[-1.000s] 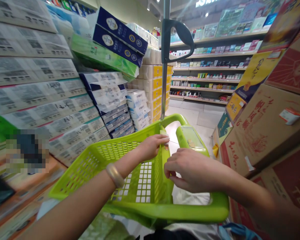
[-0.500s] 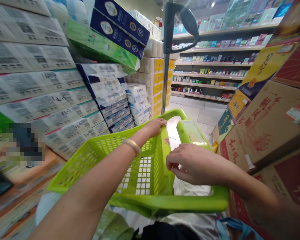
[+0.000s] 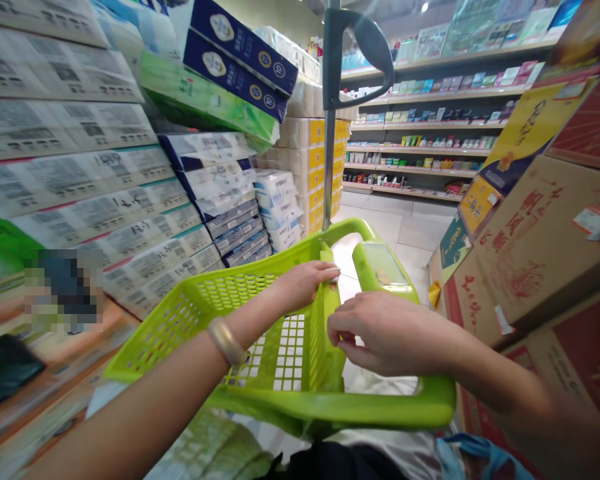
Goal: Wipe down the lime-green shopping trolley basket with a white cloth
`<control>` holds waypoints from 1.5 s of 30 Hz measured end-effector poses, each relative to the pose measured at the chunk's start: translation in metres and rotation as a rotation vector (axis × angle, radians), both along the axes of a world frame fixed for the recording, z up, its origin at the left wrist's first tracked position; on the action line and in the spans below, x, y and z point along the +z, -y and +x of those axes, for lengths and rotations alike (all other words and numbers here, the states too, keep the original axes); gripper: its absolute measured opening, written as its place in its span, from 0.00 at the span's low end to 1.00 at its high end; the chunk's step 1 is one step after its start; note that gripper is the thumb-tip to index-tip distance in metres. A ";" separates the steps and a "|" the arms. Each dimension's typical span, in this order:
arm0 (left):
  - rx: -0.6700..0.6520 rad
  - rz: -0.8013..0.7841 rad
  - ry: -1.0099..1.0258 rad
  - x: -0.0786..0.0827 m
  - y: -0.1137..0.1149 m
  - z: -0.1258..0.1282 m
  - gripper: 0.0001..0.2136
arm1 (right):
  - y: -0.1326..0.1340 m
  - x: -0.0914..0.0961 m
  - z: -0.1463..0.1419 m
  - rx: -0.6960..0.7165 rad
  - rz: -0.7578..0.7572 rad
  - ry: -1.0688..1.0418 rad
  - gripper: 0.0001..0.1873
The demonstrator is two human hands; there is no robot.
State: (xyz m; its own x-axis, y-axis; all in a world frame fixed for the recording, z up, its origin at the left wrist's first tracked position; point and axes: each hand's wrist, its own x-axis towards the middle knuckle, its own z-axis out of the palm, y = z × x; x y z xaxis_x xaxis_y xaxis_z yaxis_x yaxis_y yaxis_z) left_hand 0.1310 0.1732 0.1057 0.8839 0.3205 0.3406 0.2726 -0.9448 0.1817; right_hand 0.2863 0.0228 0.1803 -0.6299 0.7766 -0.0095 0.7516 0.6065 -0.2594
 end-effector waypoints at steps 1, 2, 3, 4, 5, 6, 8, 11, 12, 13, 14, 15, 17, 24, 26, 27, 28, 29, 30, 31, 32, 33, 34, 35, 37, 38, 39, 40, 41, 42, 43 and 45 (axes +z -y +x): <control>0.027 0.017 -0.013 -0.001 -0.012 0.007 0.28 | 0.000 0.000 0.001 -0.004 -0.005 -0.003 0.06; 0.075 0.033 -0.014 -0.002 -0.024 0.013 0.27 | -0.001 -0.001 0.001 -0.009 -0.006 -0.007 0.06; 0.121 0.038 -0.019 -0.002 -0.035 0.020 0.27 | -0.002 -0.001 0.002 -0.011 -0.003 -0.012 0.06; 0.138 0.039 -0.016 -0.003 -0.044 0.025 0.26 | -0.003 -0.001 0.003 -0.011 -0.002 -0.014 0.06; 0.153 0.040 -0.012 -0.004 -0.051 0.029 0.25 | -0.004 -0.001 0.003 -0.010 -0.001 -0.015 0.06; 0.163 0.038 -0.007 -0.004 -0.056 0.032 0.25 | -0.005 -0.001 0.003 -0.009 -0.002 -0.016 0.06; 0.171 0.035 0.000 -0.005 -0.055 0.031 0.25 | -0.007 0.000 0.003 -0.014 -0.003 -0.023 0.07; 0.133 0.017 0.008 -0.004 -0.035 0.019 0.26 | -0.008 0.001 0.001 -0.028 0.017 -0.043 0.07; 0.101 0.002 0.013 -0.003 -0.025 0.014 0.26 | -0.008 0.001 0.001 -0.031 0.026 -0.047 0.07; 0.069 -0.012 0.012 -0.002 -0.015 0.008 0.27 | -0.008 0.001 0.000 -0.034 0.033 -0.049 0.07; 0.031 -0.025 0.004 -0.001 -0.005 0.002 0.27 | -0.007 0.001 0.000 -0.034 0.036 -0.050 0.07; -0.009 -0.035 -0.002 0.000 0.003 -0.003 0.28 | -0.006 0.001 0.000 -0.032 0.033 -0.051 0.07; -0.071 -0.052 -0.009 0.002 0.011 -0.009 0.29 | -0.003 0.000 0.000 -0.018 0.015 -0.056 0.06; 0.047 -0.050 -0.032 0.001 -0.049 0.019 0.29 | 0.000 0.002 0.002 -0.032 -0.007 -0.057 0.06; 0.084 -0.047 -0.025 0.001 -0.070 0.030 0.28 | 0.000 0.003 0.002 -0.039 -0.009 -0.061 0.06; 0.093 -0.047 -0.025 0.001 -0.076 0.034 0.27 | 0.000 0.003 0.003 -0.038 -0.009 -0.063 0.06; 0.098 -0.048 -0.024 0.000 -0.081 0.037 0.27 | 0.000 0.003 0.003 -0.039 -0.009 -0.066 0.06; 0.103 -0.051 -0.022 0.000 -0.083 0.039 0.27 | -0.001 0.002 0.003 -0.042 -0.009 -0.069 0.06; 0.110 -0.053 -0.019 0.000 -0.083 0.040 0.26 | -0.001 0.002 0.004 -0.049 -0.007 -0.074 0.06; 0.117 -0.057 -0.015 0.000 -0.081 0.040 0.26 | -0.002 0.002 0.004 -0.058 -0.004 -0.084 0.06; 0.124 -0.061 -0.010 0.000 -0.077 0.039 0.27 | -0.003 0.001 0.004 -0.064 0.001 -0.098 0.06; 0.128 -0.065 -0.007 0.000 -0.071 0.037 0.27 | -0.004 0.001 0.004 -0.066 0.008 -0.113 0.06; 0.122 -0.071 -0.006 0.001 -0.063 0.034 0.27 | -0.004 0.000 0.003 -0.065 0.016 -0.128 0.06; 0.109 -0.077 -0.008 0.003 -0.053 0.031 0.27 | -0.005 0.000 0.003 -0.060 0.026 -0.141 0.06; 0.021 -0.101 -0.022 0.006 -0.030 0.022 0.26 | -0.006 -0.001 0.002 -0.050 0.044 -0.153 0.05; -0.041 -0.116 -0.026 0.008 -0.016 0.017 0.24 | -0.007 -0.002 0.002 -0.047 0.055 -0.158 0.05; -0.088 -0.135 -0.022 0.010 -0.001 0.011 0.22 | -0.007 -0.002 0.002 -0.044 0.066 -0.165 0.06; -0.141 -0.164 -0.033 0.011 0.015 0.005 0.21 | -0.008 -0.003 0.003 -0.043 0.078 -0.177 0.06; -0.185 -0.195 -0.036 0.011 0.030 -0.002 0.20 | -0.009 -0.003 0.003 -0.043 0.086 -0.193 0.06; -0.191 -0.216 0.000 0.011 0.043 -0.008 0.18 | -0.009 -0.003 0.004 -0.044 0.087 -0.212 0.06; -0.179 -0.231 0.034 0.011 0.055 -0.014 0.18 | -0.009 -0.004 0.005 -0.044 0.083 -0.233 0.06; -0.168 -0.256 0.068 0.009 0.068 -0.022 0.18 | -0.009 -0.003 0.007 -0.042 0.063 -0.278 0.07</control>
